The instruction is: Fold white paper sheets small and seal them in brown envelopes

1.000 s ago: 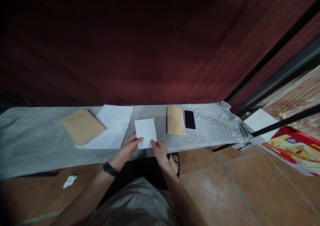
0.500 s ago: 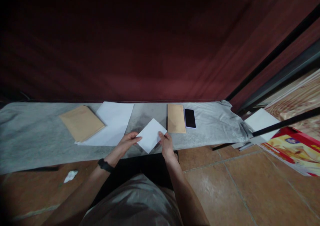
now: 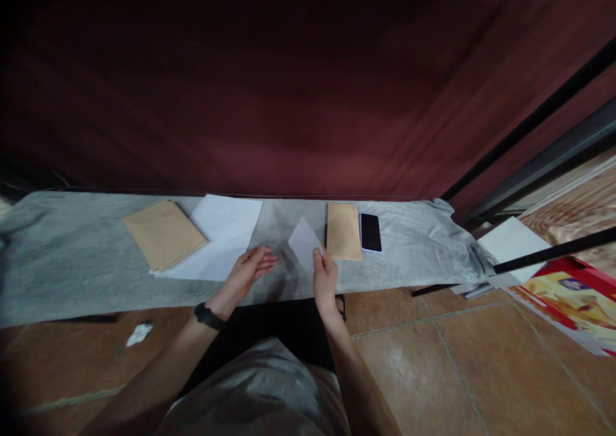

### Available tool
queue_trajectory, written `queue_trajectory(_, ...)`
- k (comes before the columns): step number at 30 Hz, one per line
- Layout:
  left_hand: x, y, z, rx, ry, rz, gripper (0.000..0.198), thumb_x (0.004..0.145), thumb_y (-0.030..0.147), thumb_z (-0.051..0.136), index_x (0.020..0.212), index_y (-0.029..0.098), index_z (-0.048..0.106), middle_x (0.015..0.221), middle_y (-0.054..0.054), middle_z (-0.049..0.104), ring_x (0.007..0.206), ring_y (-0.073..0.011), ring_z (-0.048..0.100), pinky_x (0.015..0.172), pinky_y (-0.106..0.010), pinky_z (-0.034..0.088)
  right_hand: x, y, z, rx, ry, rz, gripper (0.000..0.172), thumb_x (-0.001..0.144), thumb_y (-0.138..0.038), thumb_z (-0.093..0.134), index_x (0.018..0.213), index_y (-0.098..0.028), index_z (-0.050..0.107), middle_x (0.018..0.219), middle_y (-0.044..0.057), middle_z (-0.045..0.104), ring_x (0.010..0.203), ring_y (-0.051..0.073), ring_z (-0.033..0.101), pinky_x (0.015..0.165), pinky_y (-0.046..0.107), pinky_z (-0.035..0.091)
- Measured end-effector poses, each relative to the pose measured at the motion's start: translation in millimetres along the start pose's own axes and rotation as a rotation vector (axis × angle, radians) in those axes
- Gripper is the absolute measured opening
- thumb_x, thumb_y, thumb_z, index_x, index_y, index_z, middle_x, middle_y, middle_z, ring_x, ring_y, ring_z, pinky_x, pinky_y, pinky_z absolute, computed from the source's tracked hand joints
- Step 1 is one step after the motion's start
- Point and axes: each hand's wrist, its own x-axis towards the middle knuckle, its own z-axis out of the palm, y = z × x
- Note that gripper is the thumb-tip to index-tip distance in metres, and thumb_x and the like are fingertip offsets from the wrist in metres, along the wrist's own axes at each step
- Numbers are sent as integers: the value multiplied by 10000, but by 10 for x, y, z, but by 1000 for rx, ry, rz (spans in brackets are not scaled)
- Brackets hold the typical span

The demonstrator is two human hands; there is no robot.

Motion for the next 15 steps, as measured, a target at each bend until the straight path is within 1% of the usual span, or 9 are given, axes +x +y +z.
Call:
queue_trajectory(2, -38, 69, 88, -134, -107, -73, 478, 790, 532, 768, 1066, 161, 647, 969, -125, 753, 847, -224, 731, 731, -342, 585, -65, -50, 39, -259, -145, -220, 385, 992, -334, 483, 1305, -200, 663, 1355, 84, 669, 1285, 231, 604, 1116, 429, 477)
queue_trajectory(3, -50, 89, 127, -183, -166, -96, 477, 792, 514, 773, 1092, 167, 644, 1002, -126, 754, 860, -231, 735, 737, -352, 592, -103, -58, 66, -386, -236, -324, 418, 997, -266, 443, 1374, -219, 617, 1422, 67, 622, 1346, 215, 552, 1167, 428, 429)
queue_trajectory(5, -46, 84, 175, -237, -231, -92, 426, 760, 414, 813, 1075, 173, 655, 1022, -108, 756, 838, -215, 732, 711, -324, 587, -182, -38, 130, -613, -392, -486, 505, 979, -151, 394, 1456, -228, 540, 1489, 53, 560, 1410, 192, 483, 1230, 431, 353)
queue_trajectory(6, -29, 58, 179, -244, -234, -73, 398, 732, 345, 829, 1048, 168, 666, 1013, -97, 759, 822, -202, 728, 696, -298, 577, -220, -11, 160, -705, -439, -539, 535, 967, -113, 386, 1476, -218, 516, 1504, 60, 544, 1422, 190, 467, 1245, 437, 329)
queue_trajectory(8, 31, -31, 145, -217, -190, -36, 368, 671, 231, 829, 1001, 149, 688, 956, -83, 764, 782, -184, 715, 655, -256, 547, -285, 63, 202, -826, -496, -593, 556, 960, -93, 404, 1500, -196, 480, 1520, 82, 524, 1432, 198, 454, 1254, 459, 311)
queue_trajectory(11, 158, -179, 39, -114, -149, 2, 362, 651, 186, 778, 1000, 125, 706, 886, -82, 761, 749, -196, 699, 640, -268, 532, -337, 190, 188, -840, -548, -612, 552, 973, -176, 486, 1523, -194, 441, 1539, 93, 498, 1440, 213, 442, 1248, 482, 316)
queue_trajectory(13, 253, -243, -15, 1, -163, 69, 348, 676, 182, 735, 1018, 123, 706, 902, -86, 760, 765, -214, 696, 682, -302, 545, -328, 276, 131, -795, -543, -597, 547, 981, -239, 519, 1521, -208, 443, 1526, 91, 514, 1435, 215, 448, 1238, 481, 334)
queue_trajectory(15, 349, -269, -28, 222, -130, 184, 313, 729, 167, 671, 1039, 132, 700, 944, -91, 758, 822, -234, 699, 760, -343, 559, -281, 368, 62, -765, -483, -562, 493, 1002, -258, 488, 1493, -214, 486, 1495, 97, 548, 1419, 216, 469, 1220, 476, 362)
